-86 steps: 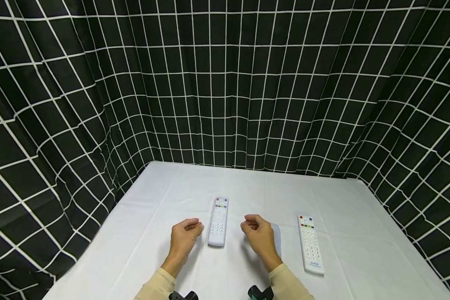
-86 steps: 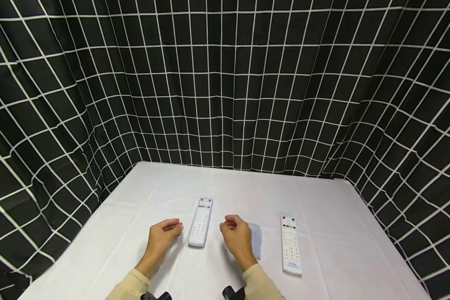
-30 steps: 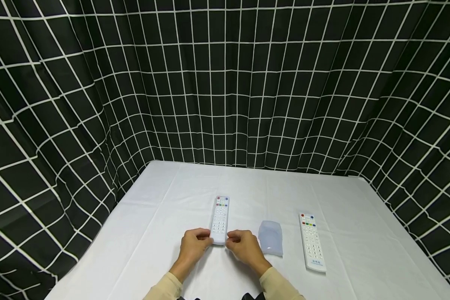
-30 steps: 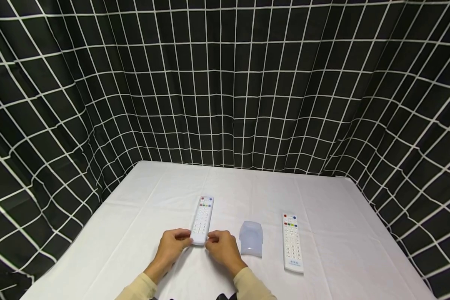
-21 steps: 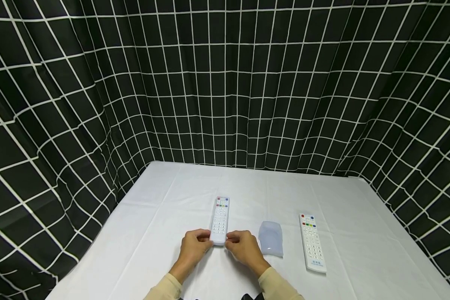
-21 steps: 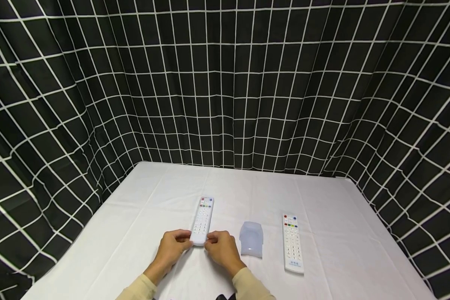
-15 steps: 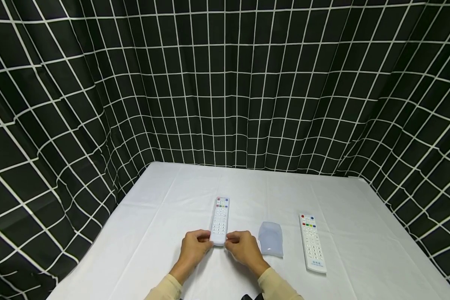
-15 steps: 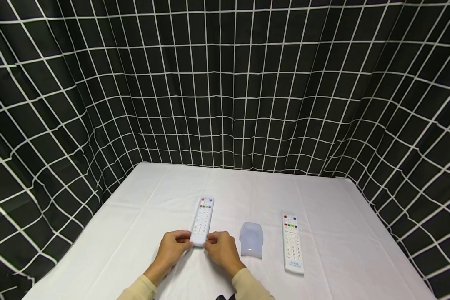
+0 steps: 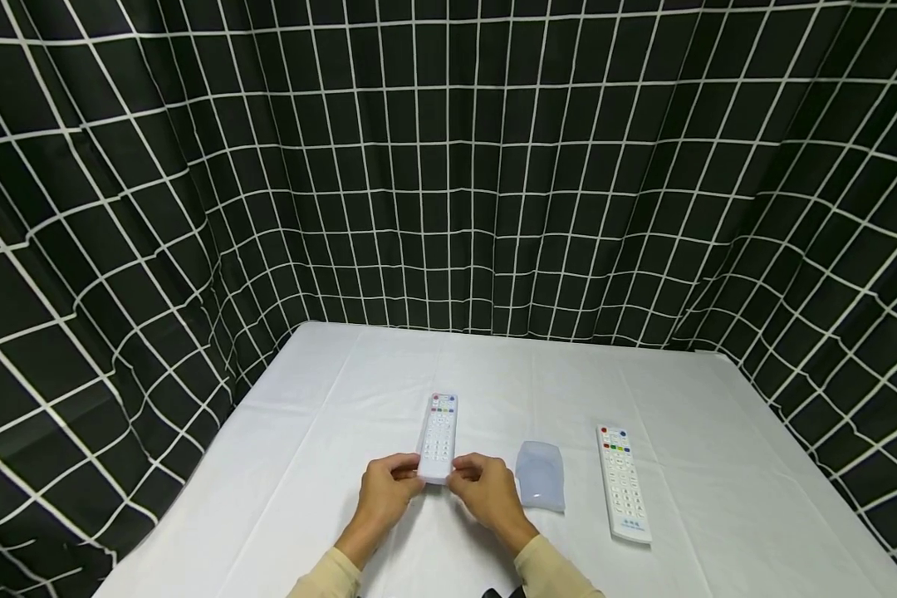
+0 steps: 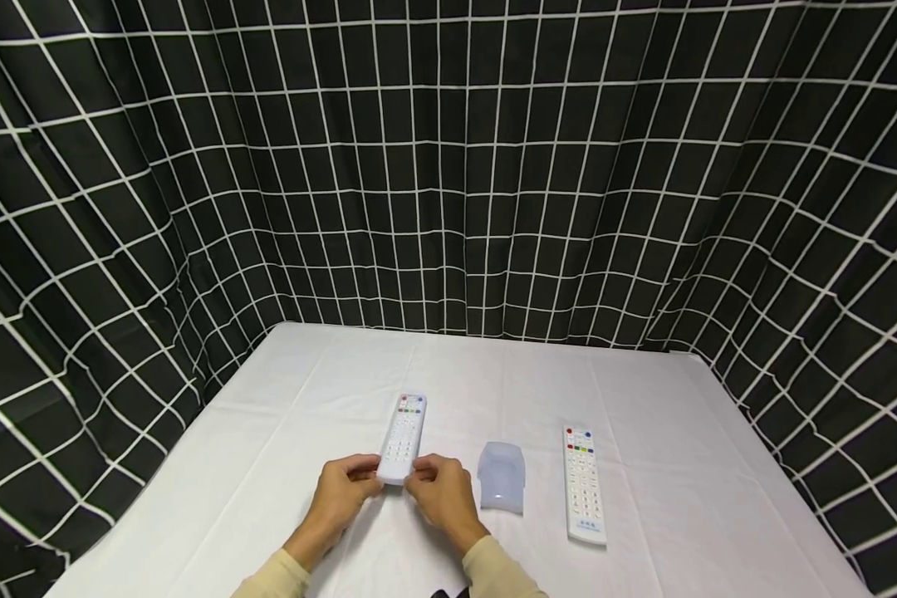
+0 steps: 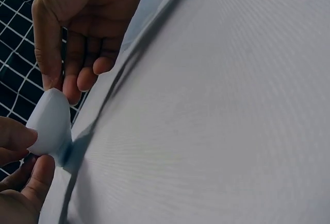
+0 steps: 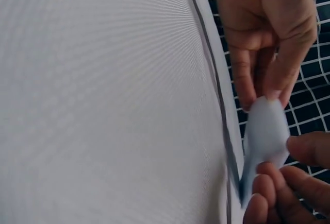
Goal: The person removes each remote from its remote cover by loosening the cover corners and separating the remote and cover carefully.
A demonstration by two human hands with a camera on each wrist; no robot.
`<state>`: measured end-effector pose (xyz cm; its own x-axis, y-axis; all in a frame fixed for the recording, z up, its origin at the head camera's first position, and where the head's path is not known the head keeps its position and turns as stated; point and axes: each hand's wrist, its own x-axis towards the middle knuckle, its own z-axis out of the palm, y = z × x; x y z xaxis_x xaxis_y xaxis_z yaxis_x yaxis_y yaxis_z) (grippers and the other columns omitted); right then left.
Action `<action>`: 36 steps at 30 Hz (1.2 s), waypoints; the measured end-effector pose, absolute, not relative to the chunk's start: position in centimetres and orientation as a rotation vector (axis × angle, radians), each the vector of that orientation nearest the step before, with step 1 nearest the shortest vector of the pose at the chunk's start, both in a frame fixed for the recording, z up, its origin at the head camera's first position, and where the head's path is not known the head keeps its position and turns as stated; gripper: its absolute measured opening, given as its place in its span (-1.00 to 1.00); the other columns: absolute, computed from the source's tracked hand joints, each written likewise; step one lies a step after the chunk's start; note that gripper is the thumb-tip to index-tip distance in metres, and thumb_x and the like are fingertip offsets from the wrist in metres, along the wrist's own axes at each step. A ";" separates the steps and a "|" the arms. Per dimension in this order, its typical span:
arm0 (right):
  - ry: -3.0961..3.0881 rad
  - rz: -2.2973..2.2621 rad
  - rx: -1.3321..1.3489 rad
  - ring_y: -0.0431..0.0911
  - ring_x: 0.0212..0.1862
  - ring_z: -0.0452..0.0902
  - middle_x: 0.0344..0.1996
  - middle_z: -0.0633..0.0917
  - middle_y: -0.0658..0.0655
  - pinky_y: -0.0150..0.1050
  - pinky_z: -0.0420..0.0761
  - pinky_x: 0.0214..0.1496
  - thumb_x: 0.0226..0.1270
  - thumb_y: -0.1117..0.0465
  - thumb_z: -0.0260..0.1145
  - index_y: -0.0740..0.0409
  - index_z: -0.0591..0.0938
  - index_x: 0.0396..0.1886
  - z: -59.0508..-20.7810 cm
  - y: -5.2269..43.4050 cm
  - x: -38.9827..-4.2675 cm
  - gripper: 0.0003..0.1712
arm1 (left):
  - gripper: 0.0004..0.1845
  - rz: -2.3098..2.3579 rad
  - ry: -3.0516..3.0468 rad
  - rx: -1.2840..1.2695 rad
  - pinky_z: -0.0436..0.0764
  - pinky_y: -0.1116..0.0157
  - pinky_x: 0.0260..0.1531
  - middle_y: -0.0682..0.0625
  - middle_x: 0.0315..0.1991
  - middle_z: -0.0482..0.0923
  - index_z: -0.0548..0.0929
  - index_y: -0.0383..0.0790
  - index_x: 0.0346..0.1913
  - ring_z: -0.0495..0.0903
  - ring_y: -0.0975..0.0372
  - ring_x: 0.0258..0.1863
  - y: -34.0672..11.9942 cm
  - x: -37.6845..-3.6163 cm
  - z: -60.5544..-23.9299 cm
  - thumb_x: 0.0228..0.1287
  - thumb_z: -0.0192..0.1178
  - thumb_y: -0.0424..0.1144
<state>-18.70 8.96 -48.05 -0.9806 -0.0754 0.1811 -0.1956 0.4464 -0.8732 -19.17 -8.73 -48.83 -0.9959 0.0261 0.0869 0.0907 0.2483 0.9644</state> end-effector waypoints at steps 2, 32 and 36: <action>-2.534 1.613 0.260 -0.13 -0.38 0.59 -0.43 0.69 0.06 -0.33 0.58 -0.35 0.07 0.37 0.42 0.33 0.67 -0.13 -47.9 8.9 -18.7 -0.68 | -0.66 -1.902 -2.432 -0.127 0.60 0.35 -0.36 -0.10 -0.32 0.60 0.62 -0.51 -0.01 0.57 0.14 -0.31 -8.8 -19.1 -48.5 0.09 0.28 -0.57; -2.174 1.462 0.427 -0.21 -0.47 0.50 -0.50 0.61 -0.08 -0.35 0.53 -0.41 0.08 0.41 0.46 0.22 0.73 -0.23 -46.4 8.1 -18.5 -0.78 | -0.65 -1.587 -2.267 -0.387 0.63 0.26 -0.28 -0.17 -0.08 0.60 0.64 -0.44 -0.05 0.58 0.00 -0.14 -8.3 -18.8 -46.4 0.03 0.26 -0.62; -2.141 1.447 0.443 -0.19 -0.48 0.51 -0.50 0.62 -0.07 -0.33 0.53 -0.42 0.10 0.42 0.45 0.22 0.72 -0.23 -45.9 8.2 -18.5 -0.79 | -0.65 -1.600 -2.261 -0.470 0.60 0.08 -0.16 -0.21 0.06 0.58 0.59 -0.45 0.04 0.53 -0.07 0.01 -8.4 -18.8 -46.2 0.15 0.26 -0.55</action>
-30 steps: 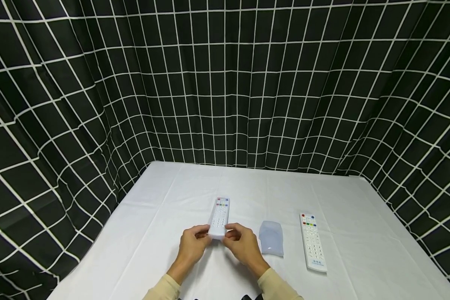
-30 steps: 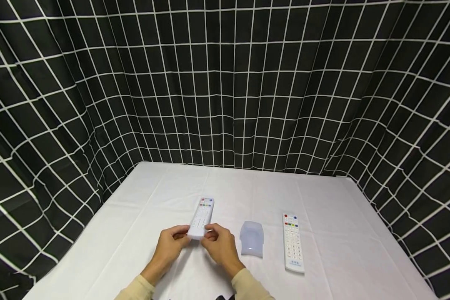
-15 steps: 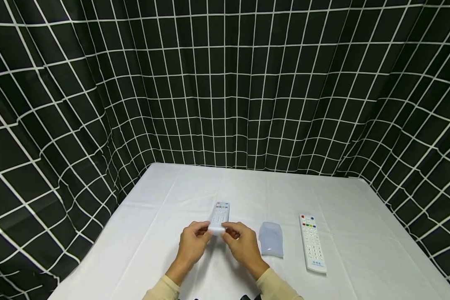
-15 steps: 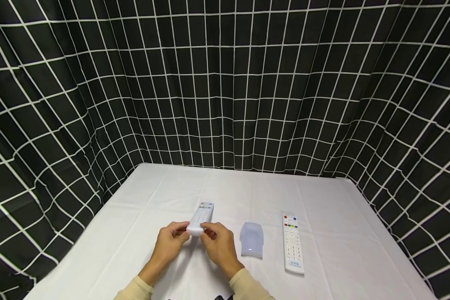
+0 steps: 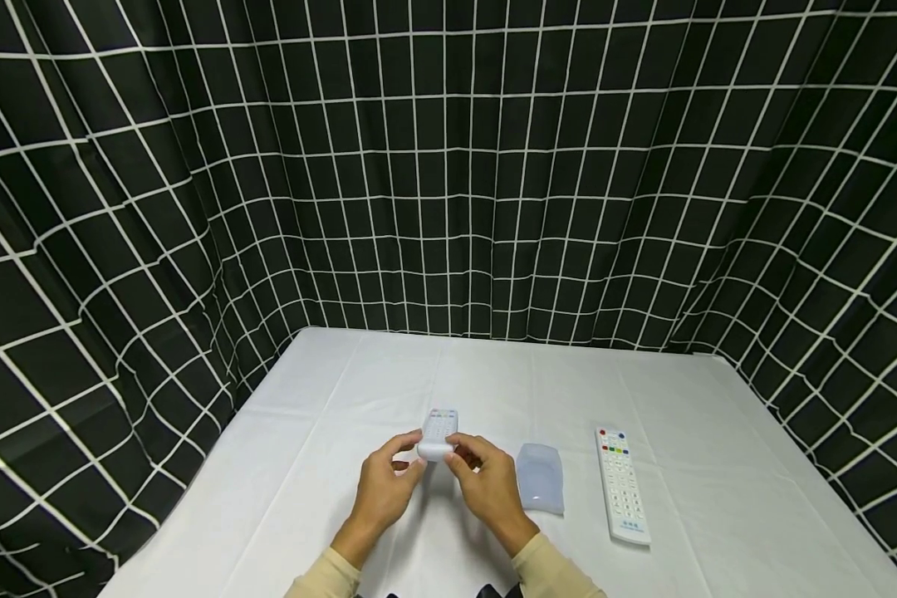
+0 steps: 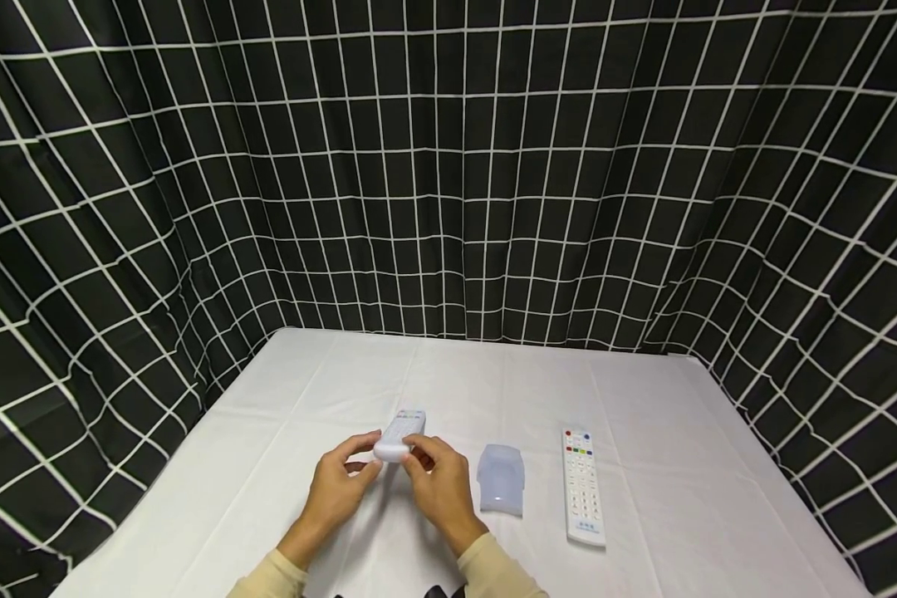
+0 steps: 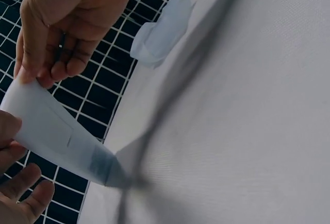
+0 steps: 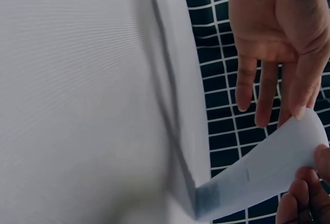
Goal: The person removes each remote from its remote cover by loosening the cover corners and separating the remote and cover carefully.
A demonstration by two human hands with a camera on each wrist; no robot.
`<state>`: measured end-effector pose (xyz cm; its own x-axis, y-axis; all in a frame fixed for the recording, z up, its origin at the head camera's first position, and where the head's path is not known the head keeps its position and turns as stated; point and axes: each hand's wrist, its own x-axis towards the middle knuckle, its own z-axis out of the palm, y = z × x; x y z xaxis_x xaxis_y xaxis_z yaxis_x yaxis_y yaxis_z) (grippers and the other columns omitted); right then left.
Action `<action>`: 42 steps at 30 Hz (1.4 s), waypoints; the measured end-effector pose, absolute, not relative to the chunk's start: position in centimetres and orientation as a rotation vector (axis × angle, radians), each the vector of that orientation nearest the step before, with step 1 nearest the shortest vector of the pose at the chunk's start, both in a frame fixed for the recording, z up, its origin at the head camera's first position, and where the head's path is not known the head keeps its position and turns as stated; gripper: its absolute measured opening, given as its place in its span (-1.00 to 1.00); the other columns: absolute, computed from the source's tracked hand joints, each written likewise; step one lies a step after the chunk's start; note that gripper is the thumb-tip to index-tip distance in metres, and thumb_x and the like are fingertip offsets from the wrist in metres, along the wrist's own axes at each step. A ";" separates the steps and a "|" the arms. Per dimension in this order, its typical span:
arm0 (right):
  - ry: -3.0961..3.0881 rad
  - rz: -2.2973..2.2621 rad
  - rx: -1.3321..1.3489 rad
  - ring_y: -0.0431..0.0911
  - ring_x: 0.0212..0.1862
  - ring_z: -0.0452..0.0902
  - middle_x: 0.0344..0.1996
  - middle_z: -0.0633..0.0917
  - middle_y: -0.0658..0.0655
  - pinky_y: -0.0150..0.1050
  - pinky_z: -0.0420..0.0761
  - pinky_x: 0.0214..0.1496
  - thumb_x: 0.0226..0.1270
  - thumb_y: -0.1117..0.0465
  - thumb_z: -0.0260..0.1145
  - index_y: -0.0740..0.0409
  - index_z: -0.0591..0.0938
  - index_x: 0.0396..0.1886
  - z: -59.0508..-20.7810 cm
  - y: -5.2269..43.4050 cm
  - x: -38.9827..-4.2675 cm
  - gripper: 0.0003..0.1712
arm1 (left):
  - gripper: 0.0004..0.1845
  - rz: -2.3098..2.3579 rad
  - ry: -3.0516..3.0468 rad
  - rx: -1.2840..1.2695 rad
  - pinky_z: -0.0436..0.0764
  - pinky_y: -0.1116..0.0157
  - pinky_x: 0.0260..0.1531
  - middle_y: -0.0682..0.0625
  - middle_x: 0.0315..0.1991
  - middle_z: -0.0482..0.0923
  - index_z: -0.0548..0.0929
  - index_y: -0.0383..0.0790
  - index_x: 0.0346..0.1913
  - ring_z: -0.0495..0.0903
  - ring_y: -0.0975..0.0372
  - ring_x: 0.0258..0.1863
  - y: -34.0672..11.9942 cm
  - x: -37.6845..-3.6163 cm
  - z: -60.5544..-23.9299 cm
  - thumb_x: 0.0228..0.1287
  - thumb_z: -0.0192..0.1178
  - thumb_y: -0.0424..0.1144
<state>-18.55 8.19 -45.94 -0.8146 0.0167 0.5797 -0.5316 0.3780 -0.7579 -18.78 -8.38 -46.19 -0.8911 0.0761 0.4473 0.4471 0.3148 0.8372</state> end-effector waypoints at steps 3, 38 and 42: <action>-2.137 1.447 0.444 -0.18 -0.47 0.51 -0.50 0.63 -0.07 -0.32 0.53 -0.42 0.11 0.42 0.44 0.22 0.72 -0.22 -45.5 8.2 -18.5 -0.79 | -0.65 -1.609 -2.247 -0.502 0.55 -0.04 -0.10 -0.17 0.09 0.57 0.58 -0.41 0.07 0.52 -0.03 0.07 -8.4 -18.8 -45.9 0.19 0.27 -0.51; -2.102 1.350 0.453 0.06 -0.24 0.64 -0.25 0.70 0.05 -0.05 0.62 -0.29 0.10 0.44 0.44 0.22 0.69 -0.08 -43.7 8.3 -18.0 -0.67 | -0.76 -1.617 -2.064 -0.494 0.47 -0.09 -0.18 -0.17 -0.19 0.63 0.63 -0.43 -0.13 0.52 -0.07 -0.18 -7.8 -16.9 -40.4 0.12 0.35 -0.50; -2.109 1.365 0.439 0.03 -0.22 0.65 -0.23 0.72 0.02 -0.04 0.63 -0.25 0.14 0.40 0.44 0.18 0.70 -0.12 -43.8 8.4 -18.1 -0.73 | -0.77 -1.633 -2.056 -0.511 0.47 -0.09 -0.19 -0.18 -0.19 0.63 0.63 -0.44 -0.12 0.51 -0.18 -0.17 -7.7 -16.9 -40.4 0.13 0.34 -0.49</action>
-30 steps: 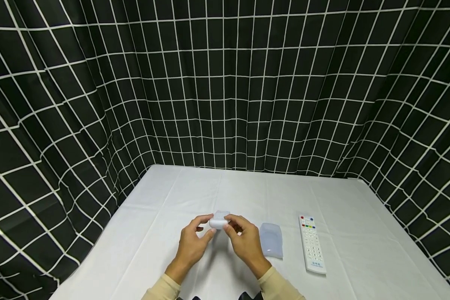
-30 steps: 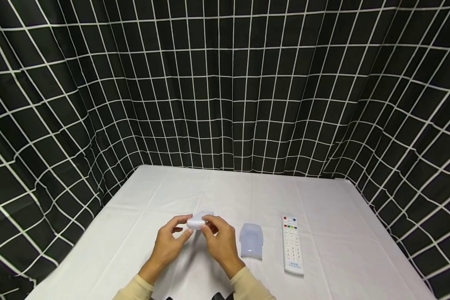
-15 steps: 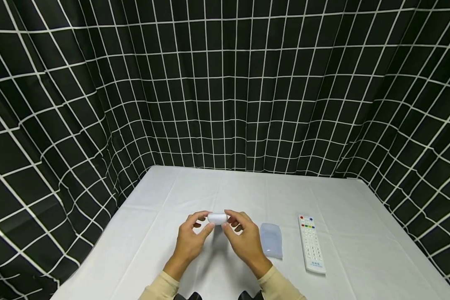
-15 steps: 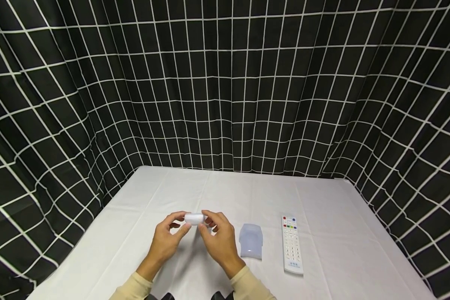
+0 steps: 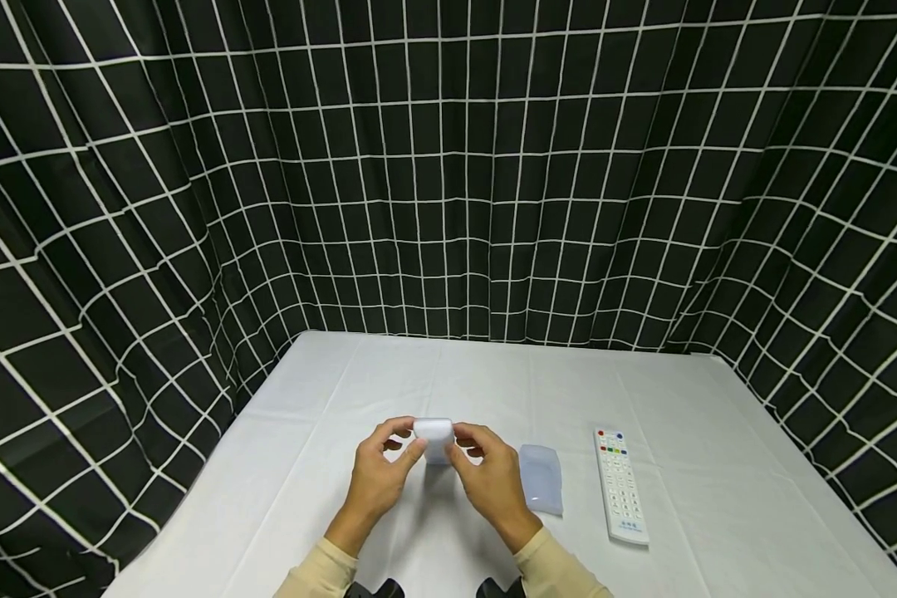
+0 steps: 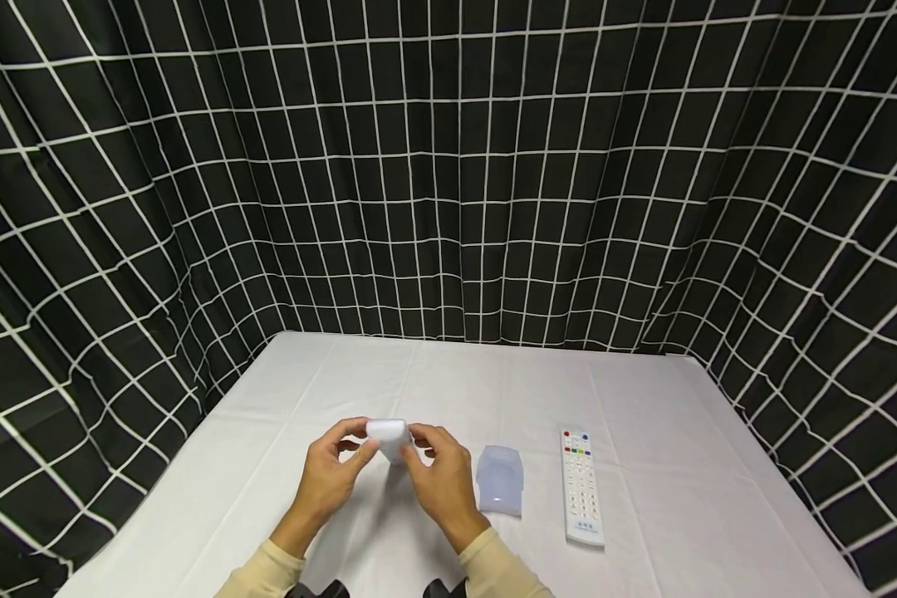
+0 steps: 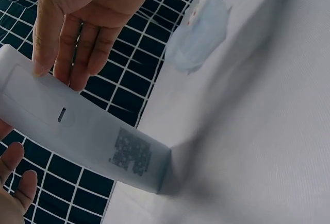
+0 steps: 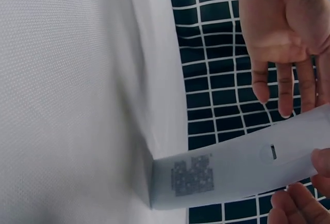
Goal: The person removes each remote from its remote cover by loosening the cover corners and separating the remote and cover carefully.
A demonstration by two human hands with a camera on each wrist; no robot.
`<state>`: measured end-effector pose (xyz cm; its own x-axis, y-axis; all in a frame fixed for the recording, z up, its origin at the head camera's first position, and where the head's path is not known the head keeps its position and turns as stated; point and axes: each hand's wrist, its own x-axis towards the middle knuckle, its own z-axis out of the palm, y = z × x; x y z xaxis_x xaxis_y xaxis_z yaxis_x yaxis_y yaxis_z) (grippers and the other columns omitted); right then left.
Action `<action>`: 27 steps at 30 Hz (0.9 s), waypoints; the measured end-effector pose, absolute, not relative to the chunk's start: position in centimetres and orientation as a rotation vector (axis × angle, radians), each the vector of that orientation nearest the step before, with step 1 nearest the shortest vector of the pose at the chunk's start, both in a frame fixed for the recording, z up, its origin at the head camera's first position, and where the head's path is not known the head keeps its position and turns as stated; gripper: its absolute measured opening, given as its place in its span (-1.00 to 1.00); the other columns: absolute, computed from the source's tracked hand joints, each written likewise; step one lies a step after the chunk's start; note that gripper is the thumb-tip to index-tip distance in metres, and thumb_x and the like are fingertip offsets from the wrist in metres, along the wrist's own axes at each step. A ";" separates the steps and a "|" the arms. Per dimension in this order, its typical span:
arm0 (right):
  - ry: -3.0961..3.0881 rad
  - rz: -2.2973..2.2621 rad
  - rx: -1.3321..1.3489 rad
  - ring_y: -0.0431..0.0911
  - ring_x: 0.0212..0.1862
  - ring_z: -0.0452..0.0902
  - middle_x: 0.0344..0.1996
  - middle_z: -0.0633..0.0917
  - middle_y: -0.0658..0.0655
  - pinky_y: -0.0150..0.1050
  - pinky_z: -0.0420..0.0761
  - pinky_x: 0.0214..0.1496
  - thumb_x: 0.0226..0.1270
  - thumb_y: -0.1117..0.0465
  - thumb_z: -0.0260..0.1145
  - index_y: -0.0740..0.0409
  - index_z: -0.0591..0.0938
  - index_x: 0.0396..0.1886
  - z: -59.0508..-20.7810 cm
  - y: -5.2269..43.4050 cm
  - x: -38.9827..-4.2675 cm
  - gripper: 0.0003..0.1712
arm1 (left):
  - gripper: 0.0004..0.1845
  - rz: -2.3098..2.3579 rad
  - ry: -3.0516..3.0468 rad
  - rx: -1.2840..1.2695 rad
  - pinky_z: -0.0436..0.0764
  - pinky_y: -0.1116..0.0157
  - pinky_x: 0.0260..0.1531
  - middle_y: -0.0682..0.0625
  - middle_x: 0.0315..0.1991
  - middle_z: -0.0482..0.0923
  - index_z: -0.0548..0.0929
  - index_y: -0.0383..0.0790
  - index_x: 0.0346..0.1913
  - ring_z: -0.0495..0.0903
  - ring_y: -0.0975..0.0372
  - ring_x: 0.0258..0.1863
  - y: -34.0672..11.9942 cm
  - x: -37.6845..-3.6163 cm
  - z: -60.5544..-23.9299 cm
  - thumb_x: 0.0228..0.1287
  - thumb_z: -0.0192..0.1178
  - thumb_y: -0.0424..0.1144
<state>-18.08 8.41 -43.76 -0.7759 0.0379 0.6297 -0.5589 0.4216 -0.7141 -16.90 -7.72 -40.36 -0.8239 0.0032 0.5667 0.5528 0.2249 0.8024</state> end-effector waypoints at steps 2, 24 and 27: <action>-2.117 1.363 0.439 0.00 -0.21 0.65 -0.23 0.73 0.00 -0.04 0.63 -0.22 0.15 0.38 0.44 0.16 0.71 -0.14 -43.8 8.4 -18.1 -0.75 | -0.77 -1.652 -2.054 -0.513 0.48 -0.05 -0.18 -0.17 -0.20 0.63 0.63 -0.45 -0.12 0.51 -0.16 -0.18 -7.8 -16.9 -40.3 0.14 0.33 -0.48; -2.138 1.464 0.369 -0.16 -0.31 0.64 -0.32 0.72 -0.04 -0.05 0.62 -0.22 0.18 0.28 0.45 0.14 0.69 -0.20 -43.5 8.3 -18.4 -0.81 | -0.77 -1.681 -2.156 -0.379 0.59 0.26 -0.28 -0.01 -0.21 0.69 0.73 -0.31 -0.12 0.59 0.16 -0.26 -7.8 -19.5 -45.5 0.17 0.38 -0.32; -2.139 1.465 0.366 -0.16 -0.30 0.64 -0.31 0.72 -0.03 -0.07 0.63 -0.21 0.18 0.27 0.45 0.14 0.69 -0.19 -43.5 8.2 -18.4 -0.81 | -0.78 -1.644 -2.179 -0.342 0.60 0.28 -0.30 0.01 -0.22 0.70 0.74 -0.30 -0.13 0.59 0.16 -0.26 -7.8 -19.7 -46.0 0.16 0.39 -0.30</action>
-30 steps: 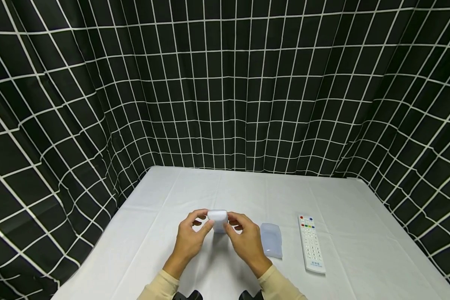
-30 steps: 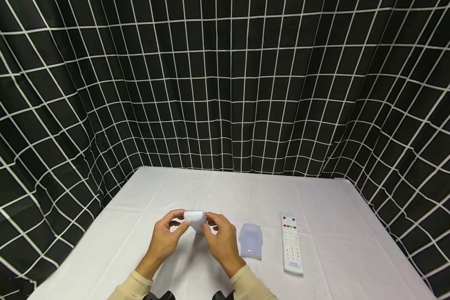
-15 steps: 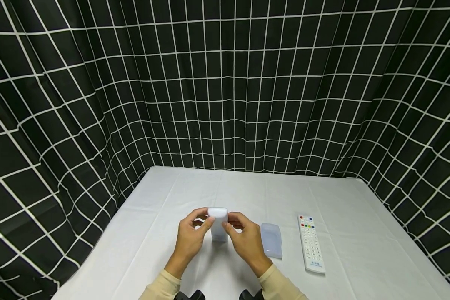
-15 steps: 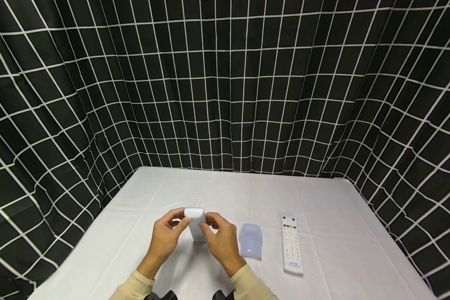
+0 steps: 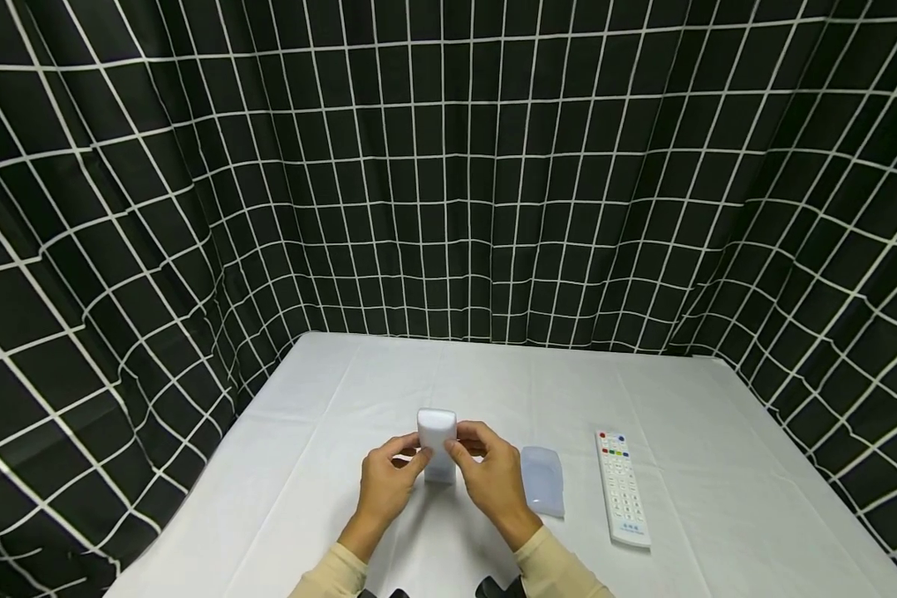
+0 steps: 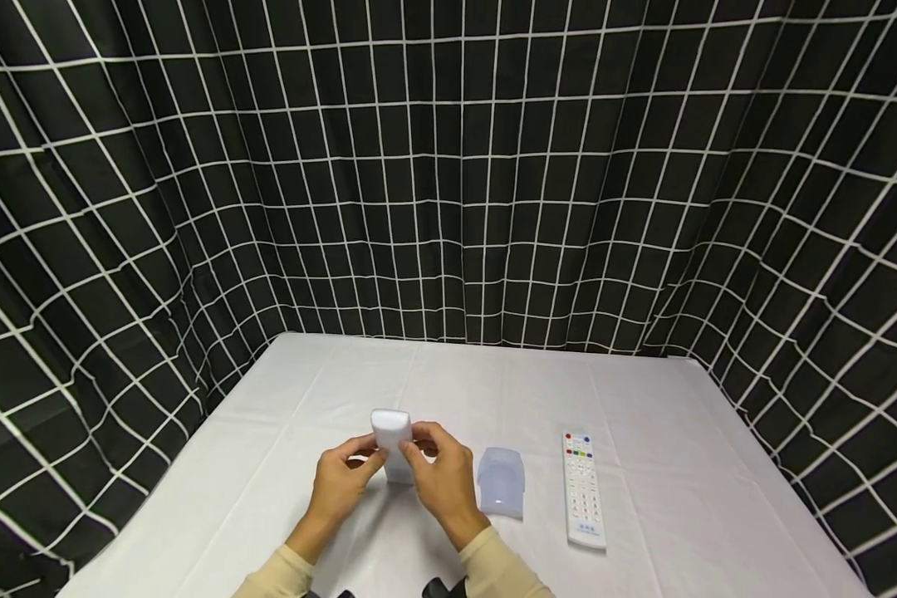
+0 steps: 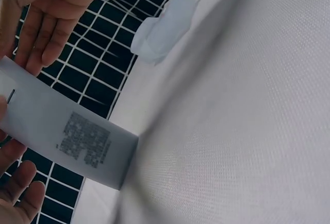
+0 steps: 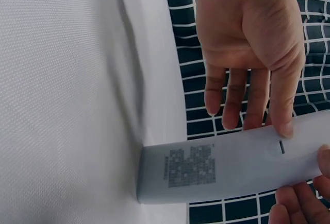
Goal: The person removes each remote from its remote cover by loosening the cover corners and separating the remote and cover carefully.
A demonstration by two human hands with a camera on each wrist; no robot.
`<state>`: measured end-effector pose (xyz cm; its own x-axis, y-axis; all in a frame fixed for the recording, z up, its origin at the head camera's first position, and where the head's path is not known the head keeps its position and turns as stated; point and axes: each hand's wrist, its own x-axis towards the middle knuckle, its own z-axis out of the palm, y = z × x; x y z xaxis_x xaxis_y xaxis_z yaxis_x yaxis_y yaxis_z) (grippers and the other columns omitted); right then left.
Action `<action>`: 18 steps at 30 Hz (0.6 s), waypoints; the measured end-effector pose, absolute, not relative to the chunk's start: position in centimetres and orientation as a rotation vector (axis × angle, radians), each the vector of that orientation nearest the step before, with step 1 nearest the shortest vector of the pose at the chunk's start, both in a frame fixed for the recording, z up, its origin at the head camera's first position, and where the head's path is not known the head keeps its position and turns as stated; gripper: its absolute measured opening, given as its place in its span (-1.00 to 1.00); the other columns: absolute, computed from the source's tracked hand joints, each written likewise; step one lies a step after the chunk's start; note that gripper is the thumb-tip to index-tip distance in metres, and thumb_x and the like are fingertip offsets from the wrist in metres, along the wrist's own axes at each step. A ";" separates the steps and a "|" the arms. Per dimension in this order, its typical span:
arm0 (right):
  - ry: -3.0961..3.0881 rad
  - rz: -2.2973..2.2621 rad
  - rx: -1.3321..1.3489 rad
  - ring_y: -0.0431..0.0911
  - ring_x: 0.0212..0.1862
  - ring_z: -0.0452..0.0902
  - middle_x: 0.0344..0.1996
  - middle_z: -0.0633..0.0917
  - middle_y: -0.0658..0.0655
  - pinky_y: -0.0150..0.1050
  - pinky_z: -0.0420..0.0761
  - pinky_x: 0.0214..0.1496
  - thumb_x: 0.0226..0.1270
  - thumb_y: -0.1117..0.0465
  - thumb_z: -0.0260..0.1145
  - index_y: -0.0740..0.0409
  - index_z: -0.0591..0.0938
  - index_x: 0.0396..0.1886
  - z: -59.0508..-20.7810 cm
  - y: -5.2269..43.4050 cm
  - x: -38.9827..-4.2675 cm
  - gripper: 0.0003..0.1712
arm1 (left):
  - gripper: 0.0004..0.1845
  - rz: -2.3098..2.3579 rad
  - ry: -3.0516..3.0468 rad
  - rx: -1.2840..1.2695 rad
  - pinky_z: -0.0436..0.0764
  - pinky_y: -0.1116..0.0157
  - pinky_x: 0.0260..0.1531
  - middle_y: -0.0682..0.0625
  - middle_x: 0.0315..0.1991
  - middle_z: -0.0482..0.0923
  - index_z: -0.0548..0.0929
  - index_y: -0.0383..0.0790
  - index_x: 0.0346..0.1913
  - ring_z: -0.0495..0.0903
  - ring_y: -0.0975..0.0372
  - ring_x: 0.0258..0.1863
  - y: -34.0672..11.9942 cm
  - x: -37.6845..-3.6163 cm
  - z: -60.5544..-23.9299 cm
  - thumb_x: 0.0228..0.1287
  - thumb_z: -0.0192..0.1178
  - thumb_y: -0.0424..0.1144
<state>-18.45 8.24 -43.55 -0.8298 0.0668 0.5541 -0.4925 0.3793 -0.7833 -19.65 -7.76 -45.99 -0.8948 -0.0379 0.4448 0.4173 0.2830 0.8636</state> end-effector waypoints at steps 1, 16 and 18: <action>-2.139 1.464 0.367 -0.16 -0.30 0.64 -0.30 0.72 -0.02 -0.07 0.63 -0.21 0.19 0.27 0.44 0.15 0.69 -0.19 -43.6 8.2 -18.4 -0.81 | -0.77 -1.641 -2.180 -0.333 0.60 0.28 -0.30 0.02 -0.22 0.70 0.74 -0.29 -0.13 0.59 0.16 -0.26 -7.8 -19.7 -46.1 0.16 0.39 -0.29; -2.236 1.423 0.306 -0.15 -0.32 0.66 -0.34 0.73 0.02 -0.27 0.63 -0.25 0.21 0.27 0.43 0.17 0.71 -0.22 -44.6 8.3 -18.7 -0.85 | -0.73 -1.646 -2.195 -0.269 0.61 0.29 -0.32 0.00 -0.23 0.71 0.75 -0.31 -0.12 0.61 0.17 -0.28 -7.8 -19.7 -46.4 0.15 0.41 -0.23; -2.247 1.427 0.309 -0.15 -0.30 0.66 -0.33 0.73 0.03 -0.30 0.63 -0.25 0.22 0.26 0.42 0.19 0.70 -0.21 -44.6 8.3 -18.7 -0.84 | -0.73 -1.662 -2.189 -0.263 0.61 0.29 -0.33 -0.03 -0.23 0.71 0.75 -0.32 -0.12 0.61 0.17 -0.30 -7.7 -19.8 -46.4 0.14 0.41 -0.24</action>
<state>-18.68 8.31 -44.63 -0.8700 0.0539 0.4901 -0.4206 0.4375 -0.7948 -19.76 -7.75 -46.42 -0.9110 -0.0780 0.4050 0.3691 0.2837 0.8850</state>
